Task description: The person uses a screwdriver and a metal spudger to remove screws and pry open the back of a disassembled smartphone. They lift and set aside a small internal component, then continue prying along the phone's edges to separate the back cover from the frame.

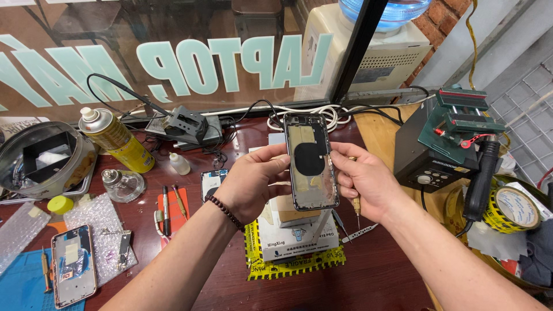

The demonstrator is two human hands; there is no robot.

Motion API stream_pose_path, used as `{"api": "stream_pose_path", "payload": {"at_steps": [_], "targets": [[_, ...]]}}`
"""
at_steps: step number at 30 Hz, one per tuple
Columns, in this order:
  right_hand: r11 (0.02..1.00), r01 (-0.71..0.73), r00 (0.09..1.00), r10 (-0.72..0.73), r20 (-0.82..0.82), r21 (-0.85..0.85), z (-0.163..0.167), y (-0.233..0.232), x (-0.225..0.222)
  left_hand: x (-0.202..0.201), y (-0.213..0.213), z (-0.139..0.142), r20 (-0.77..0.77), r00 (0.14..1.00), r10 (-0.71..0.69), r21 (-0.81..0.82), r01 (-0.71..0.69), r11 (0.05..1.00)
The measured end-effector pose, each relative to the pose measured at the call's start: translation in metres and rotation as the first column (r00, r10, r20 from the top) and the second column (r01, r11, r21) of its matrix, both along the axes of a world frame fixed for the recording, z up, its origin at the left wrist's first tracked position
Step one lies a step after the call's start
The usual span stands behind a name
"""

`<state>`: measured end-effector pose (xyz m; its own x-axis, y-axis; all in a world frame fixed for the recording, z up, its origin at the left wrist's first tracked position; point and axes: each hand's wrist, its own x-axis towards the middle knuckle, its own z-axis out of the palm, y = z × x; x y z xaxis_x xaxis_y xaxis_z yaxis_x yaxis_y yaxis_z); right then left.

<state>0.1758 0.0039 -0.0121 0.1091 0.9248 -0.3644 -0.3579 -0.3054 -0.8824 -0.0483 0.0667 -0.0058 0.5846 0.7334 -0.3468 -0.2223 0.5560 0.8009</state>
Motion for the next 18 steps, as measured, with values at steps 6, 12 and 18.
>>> {"api": "stream_pose_path", "payload": {"at_steps": [6,12,18], "targets": [[1.000,0.005,1.000,-0.005,-0.011,-0.007,0.000,-0.001,-0.003,0.002,-0.002,0.003,0.025,1.000,0.002,0.034,-0.003,0.999],[0.999,0.015,1.000,-0.014,0.027,-0.041,0.002,0.001,-0.004,0.003,-0.002,0.003,0.011,1.000,0.019,0.029,-0.019,0.999],[0.998,0.027,0.996,-0.022,0.089,-0.059,-0.010,0.002,0.001,0.012,-0.014,-0.007,-0.046,0.997,0.065,-0.041,-0.067,0.997]]}}
